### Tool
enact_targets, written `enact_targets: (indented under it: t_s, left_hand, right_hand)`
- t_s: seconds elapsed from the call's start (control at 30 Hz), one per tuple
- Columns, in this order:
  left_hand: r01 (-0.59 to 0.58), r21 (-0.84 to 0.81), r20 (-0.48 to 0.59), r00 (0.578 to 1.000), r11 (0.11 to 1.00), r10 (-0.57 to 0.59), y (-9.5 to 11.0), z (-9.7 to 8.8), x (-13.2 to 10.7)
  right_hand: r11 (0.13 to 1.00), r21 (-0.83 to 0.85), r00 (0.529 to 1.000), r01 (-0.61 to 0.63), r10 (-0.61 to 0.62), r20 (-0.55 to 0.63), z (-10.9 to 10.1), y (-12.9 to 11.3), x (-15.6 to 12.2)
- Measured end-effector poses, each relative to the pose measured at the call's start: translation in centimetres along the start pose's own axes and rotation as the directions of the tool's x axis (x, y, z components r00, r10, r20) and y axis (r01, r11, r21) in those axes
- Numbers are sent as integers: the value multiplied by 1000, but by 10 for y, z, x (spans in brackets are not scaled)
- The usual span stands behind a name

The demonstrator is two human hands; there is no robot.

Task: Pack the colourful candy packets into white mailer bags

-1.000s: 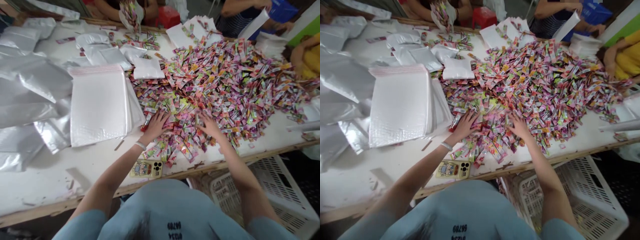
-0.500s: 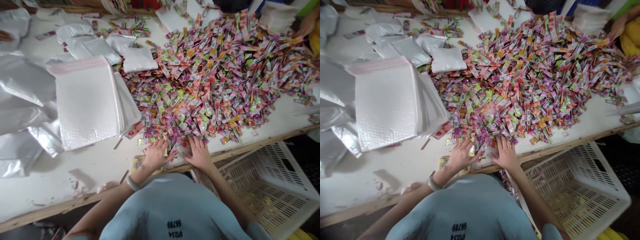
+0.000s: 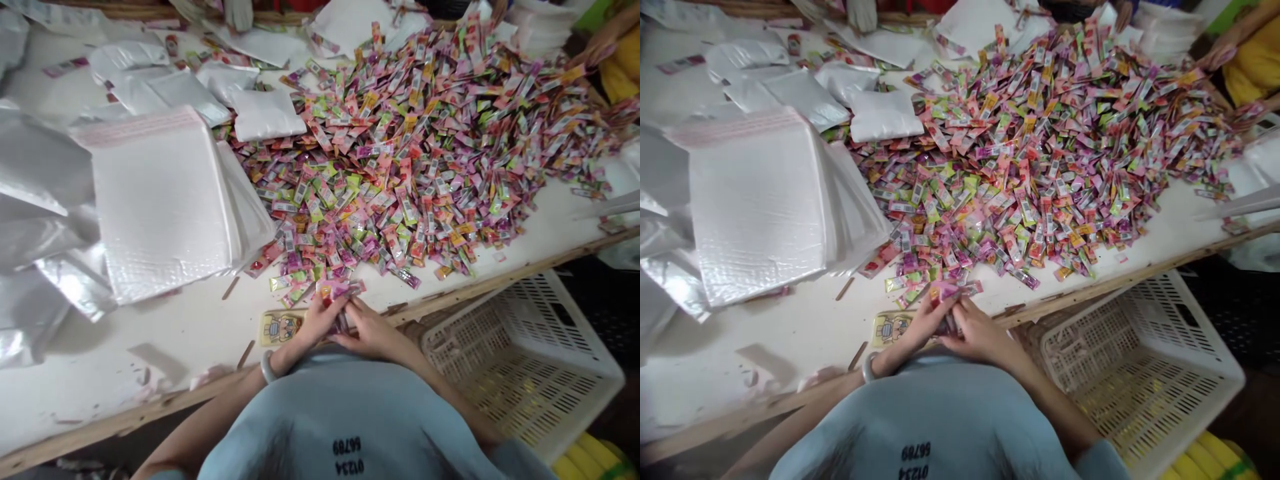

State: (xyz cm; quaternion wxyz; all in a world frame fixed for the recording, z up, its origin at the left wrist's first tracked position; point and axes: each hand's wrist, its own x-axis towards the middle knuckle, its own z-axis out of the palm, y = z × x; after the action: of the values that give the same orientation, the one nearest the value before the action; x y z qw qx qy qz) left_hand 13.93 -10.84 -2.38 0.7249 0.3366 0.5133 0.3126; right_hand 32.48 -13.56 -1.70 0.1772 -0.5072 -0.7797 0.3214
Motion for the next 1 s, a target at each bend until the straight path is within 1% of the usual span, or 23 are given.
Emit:
enact_targets:
  t_s: [0.03, 0.07, 0.1, 0.17, 0.2, 0.23, 0.27, 0.3, 0.33, 0.37, 0.43, 0.5, 0.6, 0.63, 0.7, 0.73, 0.77, 0.8, 0.87, 0.9, 0.93, 0.97, 1.0]
  left_hand:
    - [26, -34, -81, 996, 999, -29, -1, -2, -2]
    - [46, -51, -113, 992, 998, -52, -2, -6, -5]
    - [78, -62, -91, 992, 995, -83, -2, -10, -9]
    - [185, -105, 61, 982, 977, -179, -3, -20, -18]
    - [240, -128, 134, 966, 962, -223, -4, -23, -22]
    - [283, -151, 181, 950, 947, -255, -4, -25, -25]
    - [304, -172, 189, 944, 937, -271, -3, -25, -27]
    - [306, -195, 172, 946, 932, -274, -2, -24, -26]
    - [291, -213, 140, 954, 933, -265, 0, -21, -24]
    - [264, -222, 105, 963, 939, -247, 2, -17, -20]
    - [202, -221, 67, 979, 954, -192, 7, -8, -12]
    - [176, -212, 98, 983, 961, -158, 10, 0, -5]
    - [193, -139, 164, 972, 971, -170, 6, 6, -2]
    - [175, -106, 145, 977, 979, -159, 4, 7, -2]
    - [73, -44, 44, 997, 996, -71, 3, 8, 1]
    - [3, -20, -6, 1000, 1000, -3, 3, 9, 4]
    - [-64, 0, -41, 997, 998, 64, 5, 11, 7]
    - [-115, 16, -58, 992, 993, 116, 7, 13, 12]
    - [-135, 25, -42, 990, 991, 136, 13, 18, 22]
    - [-118, 24, -33, 992, 993, 119, 15, 20, 25]
    - [-93, 24, -24, 995, 995, 94, 17, 21, 27]
    - [-64, 26, -12, 998, 998, 65, 18, 21, 26]
    - [-36, 27, 3, 999, 999, 36, 18, 19, 23]
  right_hand:
    - [1000, 4, 999, -20, 20, -39, -8, 4, 0]
    - [996, -26, 989, -86, 83, -122, -17, 13, -2]
    - [978, -87, 960, -189, 165, -226, -26, 27, -5]
    - [866, -250, 858, -434, 312, -407, -41, 58, -16]
    - [797, -321, 827, -511, 356, -435, -45, 72, -22]
    - [758, -371, 826, -536, 380, -417, -47, 83, -29]
    - [760, -390, 843, -519, 380, -381, -46, 91, -35]
    - [796, -376, 867, -475, 351, -352, -45, 96, -40]
    - [844, -337, 888, -417, 300, -347, -43, 98, -41]
    - [887, -284, 894, -363, 246, -374, -42, 98, -39]
    - [928, -187, 852, -323, 199, -485, -42, 99, -26]
    - [911, -142, 792, -388, 250, -558, -44, 101, -4]
    - [856, -134, 728, -500, 331, -600, -44, 102, 20]
    - [854, -130, 708, -504, 322, -629, -41, 97, 22]
    - [885, -115, 669, -451, 250, -700, -31, 76, 18]
    - [915, -111, 665, -388, 194, -721, -25, 61, 12]
    - [948, -112, 687, -298, 131, -714, -19, 45, 7]
    - [978, -110, 741, -179, 61, -669, -14, 29, 2]
    - [997, -48, 854, 57, -73, -516, -12, 8, 0]
    - [994, -1, 883, 106, -95, -459, -16, 6, 2]
    - [994, 39, 894, 103, -75, -442, -25, 12, 7]
    - [998, 53, 884, 45, -16, -466, -36, 25, 13]
    - [997, 39, 853, -63, 74, -517, -49, 43, 19]
